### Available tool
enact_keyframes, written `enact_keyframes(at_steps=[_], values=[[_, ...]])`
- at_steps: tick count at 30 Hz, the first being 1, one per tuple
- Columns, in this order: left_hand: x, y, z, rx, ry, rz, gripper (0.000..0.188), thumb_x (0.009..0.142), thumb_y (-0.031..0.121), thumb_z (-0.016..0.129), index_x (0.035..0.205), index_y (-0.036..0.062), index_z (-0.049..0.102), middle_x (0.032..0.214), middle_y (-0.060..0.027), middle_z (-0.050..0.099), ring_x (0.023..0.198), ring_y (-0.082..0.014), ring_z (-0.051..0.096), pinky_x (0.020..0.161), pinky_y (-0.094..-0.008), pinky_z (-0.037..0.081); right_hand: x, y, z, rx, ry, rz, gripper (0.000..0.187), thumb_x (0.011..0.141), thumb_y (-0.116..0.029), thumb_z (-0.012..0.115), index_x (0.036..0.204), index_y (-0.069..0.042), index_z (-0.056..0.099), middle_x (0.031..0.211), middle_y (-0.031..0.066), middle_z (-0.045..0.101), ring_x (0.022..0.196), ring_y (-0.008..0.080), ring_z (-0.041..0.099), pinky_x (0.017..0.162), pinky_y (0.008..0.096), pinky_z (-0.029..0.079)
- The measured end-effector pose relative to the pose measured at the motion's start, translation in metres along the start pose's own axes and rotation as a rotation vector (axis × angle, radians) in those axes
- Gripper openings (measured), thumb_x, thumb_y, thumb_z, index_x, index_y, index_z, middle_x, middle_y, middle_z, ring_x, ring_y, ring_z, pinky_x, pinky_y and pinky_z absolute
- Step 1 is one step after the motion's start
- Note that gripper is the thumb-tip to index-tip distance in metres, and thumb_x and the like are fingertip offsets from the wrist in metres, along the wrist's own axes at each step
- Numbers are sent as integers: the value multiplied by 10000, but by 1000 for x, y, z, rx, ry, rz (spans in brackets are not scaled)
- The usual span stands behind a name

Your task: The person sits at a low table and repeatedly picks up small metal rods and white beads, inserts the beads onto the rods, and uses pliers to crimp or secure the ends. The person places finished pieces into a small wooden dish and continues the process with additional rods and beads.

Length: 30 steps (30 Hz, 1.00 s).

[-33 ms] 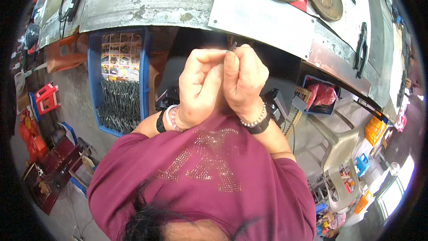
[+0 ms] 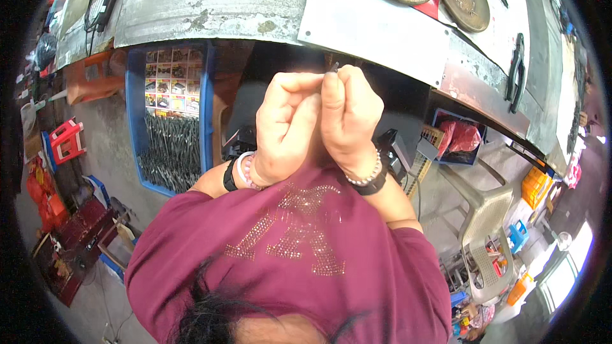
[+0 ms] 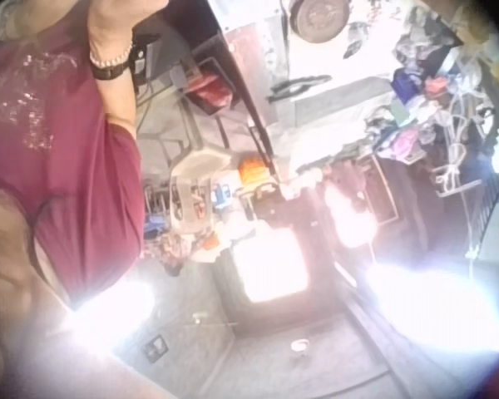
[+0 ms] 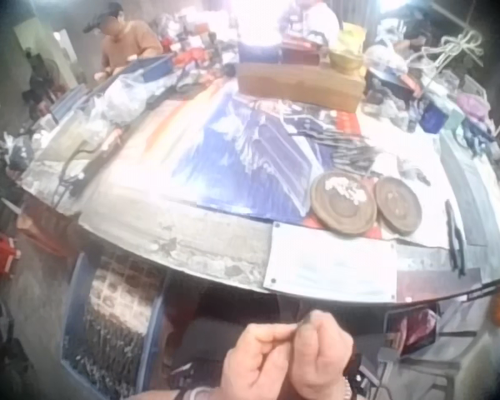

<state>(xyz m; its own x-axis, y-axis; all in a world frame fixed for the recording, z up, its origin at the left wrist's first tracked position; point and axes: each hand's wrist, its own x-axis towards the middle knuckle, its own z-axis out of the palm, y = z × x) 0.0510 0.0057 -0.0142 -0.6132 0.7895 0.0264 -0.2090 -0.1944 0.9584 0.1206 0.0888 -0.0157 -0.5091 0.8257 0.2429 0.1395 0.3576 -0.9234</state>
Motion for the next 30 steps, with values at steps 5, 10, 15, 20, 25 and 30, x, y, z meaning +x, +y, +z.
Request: enact_keyframes(at_steps=[5,10,15,20,25,30], values=[[-3,3,-2,-33,0,33,159,955,1,485,1109,-30,507,904,-72,644,812,-56,575,708,-204,474,6,-5,-13,397,-176,64,201,954,-131,565,817,15,552,687,14,537,592,69,501,538,202,417],[-2,-1,-3,36,13,100,125,953,5,496,1073,-29,504,868,-79,648,779,-57,582,691,-213,483,4,7,-1,-3,-20,-313,197,834,-80,691,761,-11,522,637,92,511,508,206,506,463,284,407],[-3,-3,-4,67,24,101,123,953,6,498,1070,-31,503,840,-78,650,765,-56,588,672,-213,483,-1,5,6,-213,25,-318,173,887,-86,621,766,-19,517,618,115,467,494,272,476,450,326,389],[-6,2,-4,26,17,51,121,954,-2,494,1072,-27,500,848,-75,648,770,-54,580,671,-206,477,4,-9,-10,482,-183,272,343,1018,-245,445,810,8,546,674,-12,529,591,42,474,519,208,397],[-5,0,-6,15,25,130,129,959,7,494,1084,-20,484,855,-62,634,788,-56,574,686,-210,476,0,-7,-8,123,-163,-53,125,840,-48,672,831,18,566,759,85,568,637,155,553,597,249,449],[-6,-4,-10,87,38,110,103,958,12,502,1057,-17,503,831,-60,627,766,-48,558,675,-206,468,-6,0,7,-244,-50,-338,96,844,-38,615,860,-19,522,767,116,511,693,294,496,630,374,417]])
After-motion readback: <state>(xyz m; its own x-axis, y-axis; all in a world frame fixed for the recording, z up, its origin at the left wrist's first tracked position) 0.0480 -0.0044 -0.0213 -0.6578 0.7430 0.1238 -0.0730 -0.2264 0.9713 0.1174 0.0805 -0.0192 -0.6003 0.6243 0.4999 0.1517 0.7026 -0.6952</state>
